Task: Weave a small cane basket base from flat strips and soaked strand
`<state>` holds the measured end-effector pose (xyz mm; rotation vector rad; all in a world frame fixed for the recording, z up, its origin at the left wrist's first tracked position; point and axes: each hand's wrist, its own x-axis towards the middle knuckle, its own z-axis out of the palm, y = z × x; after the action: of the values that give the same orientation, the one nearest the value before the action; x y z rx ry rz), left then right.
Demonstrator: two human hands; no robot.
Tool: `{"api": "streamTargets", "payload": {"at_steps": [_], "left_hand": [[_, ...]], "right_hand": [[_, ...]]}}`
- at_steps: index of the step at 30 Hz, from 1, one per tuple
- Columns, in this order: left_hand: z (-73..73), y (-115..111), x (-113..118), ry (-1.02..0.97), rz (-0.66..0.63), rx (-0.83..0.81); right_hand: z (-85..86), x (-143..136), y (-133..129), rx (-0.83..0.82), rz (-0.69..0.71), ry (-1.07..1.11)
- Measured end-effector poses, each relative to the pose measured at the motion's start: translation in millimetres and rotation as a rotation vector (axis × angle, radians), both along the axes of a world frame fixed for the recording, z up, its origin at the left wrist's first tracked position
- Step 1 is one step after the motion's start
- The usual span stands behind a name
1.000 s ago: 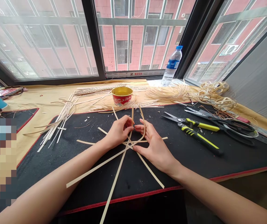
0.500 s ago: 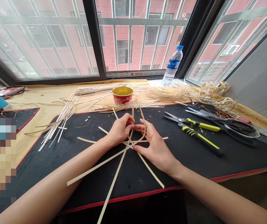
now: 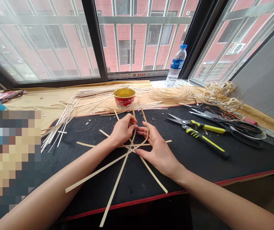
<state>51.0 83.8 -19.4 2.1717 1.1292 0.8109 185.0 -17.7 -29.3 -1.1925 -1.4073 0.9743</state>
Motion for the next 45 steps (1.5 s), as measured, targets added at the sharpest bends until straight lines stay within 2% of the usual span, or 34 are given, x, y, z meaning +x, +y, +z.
{"api": "streamTargets", "payload": {"at_steps": [6,11,14,19,24,27,31,34,36,39,40,41,43,45], "left_hand": [[-2.9,3.7,2.3,-0.02,0.057,-0.03],[-4.9,7.4,3.6,-0.083,0.045,-0.099],[1.7,5.5,2.3,-0.127,-0.003,-0.147],[21.8,-5.8,-7.2,-0.202,-0.092,-0.213],[37.1,-16.2,-15.4,-0.244,-0.132,-0.194],[41.0,-21.0,-16.4,-0.233,-0.172,-0.178],[38.2,-23.9,-15.4,-0.22,-0.226,-0.166],[40.9,-23.9,-15.4,-0.197,-0.223,-0.136],[51.8,-26.0,-19.4,-0.163,-0.186,-0.08],[79.5,-36.2,-40.2,-0.13,-0.071,0.057],[88.4,-41.1,-52.2,-0.124,0.003,0.118],[95.3,-46.2,-66.7,-0.063,0.131,0.233],[100.0,-55.9,-100.1,0.082,0.36,0.308],[92.1,-63.8,-132.3,0.234,0.448,0.187]], "right_hand": [[0.1,0.2,-0.5,-0.008,-0.003,-0.001],[-0.6,0.0,-0.2,0.006,-0.005,-0.001],[-1.5,-0.2,0.1,0.02,-0.01,0.003],[0.4,-0.4,-1.1,0.001,-0.011,0.059],[8.8,-1.9,-4.7,0.026,0.0,0.12],[12.9,-2.7,-6.2,0.073,0.016,0.127],[14.4,-2.6,-7.1,0.113,0.043,0.164],[13.9,-1.9,-7.3,0.132,0.053,0.183],[13.2,-1.3,-7.2,0.133,0.047,0.177],[11.8,-0.6,-6.9,0.137,0.037,0.154],[11.4,-0.4,-6.8,0.14,0.036,0.146],[11.1,-0.3,-6.8,0.143,0.035,0.139],[10.8,-0.2,-6.8,0.148,0.036,0.122],[10.8,-0.2,-7.1,0.155,0.047,0.105]]}}
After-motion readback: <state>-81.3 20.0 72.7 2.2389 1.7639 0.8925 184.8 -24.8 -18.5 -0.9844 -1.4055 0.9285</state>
